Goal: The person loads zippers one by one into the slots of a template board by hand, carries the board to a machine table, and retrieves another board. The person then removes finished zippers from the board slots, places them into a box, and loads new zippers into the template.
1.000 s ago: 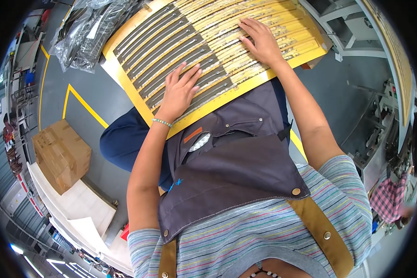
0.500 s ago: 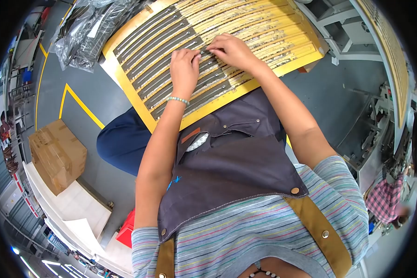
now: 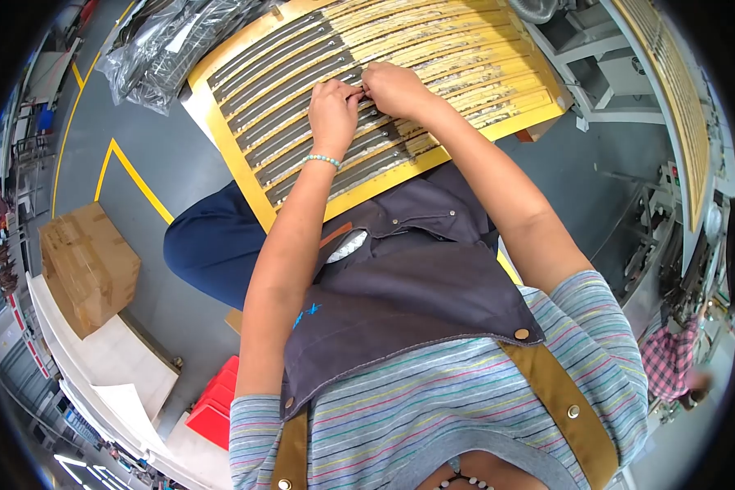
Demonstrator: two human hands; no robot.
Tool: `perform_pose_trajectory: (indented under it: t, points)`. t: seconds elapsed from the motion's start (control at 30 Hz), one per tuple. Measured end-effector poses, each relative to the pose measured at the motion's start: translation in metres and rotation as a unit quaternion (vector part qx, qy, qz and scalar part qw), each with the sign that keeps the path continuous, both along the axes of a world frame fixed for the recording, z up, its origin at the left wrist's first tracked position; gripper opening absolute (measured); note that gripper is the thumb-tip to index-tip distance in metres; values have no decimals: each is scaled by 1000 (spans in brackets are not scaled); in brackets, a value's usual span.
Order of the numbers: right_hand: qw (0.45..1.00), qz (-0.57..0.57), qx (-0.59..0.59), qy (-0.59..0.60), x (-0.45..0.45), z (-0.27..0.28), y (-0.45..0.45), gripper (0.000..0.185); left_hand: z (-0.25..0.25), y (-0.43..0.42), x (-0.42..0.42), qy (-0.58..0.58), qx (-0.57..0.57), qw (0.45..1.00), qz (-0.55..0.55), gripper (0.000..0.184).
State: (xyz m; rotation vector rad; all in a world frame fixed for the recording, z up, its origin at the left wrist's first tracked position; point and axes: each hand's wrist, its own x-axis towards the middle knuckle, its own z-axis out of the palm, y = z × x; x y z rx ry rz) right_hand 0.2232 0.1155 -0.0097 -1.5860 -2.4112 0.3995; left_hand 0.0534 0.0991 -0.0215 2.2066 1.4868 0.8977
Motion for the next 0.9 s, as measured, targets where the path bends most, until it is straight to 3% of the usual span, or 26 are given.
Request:
perform_pose_trajectory:
  t: [0.2,0.5,0.63,0.77,0.9]
  points:
    - [996,54,72,-14,5,3,-1,5,-2,-2,-1,-15,-9,1000,0,9]
    - [991,99,-46,-75,4,22,18,14,-3,0,-1,-19,-17,1000,2,8]
    - [993,97,-41,-59,5,18,17,15,-5,-1,-1,-14,-4,1000,5,8]
    - [996,87,17,-17,8,6,9,3,-6,-2,-1,-20,12,1000,3,8]
    - [998,60,-4,6,10,5,9,9,-2,-3,-1,-24,15,1000,-5,8]
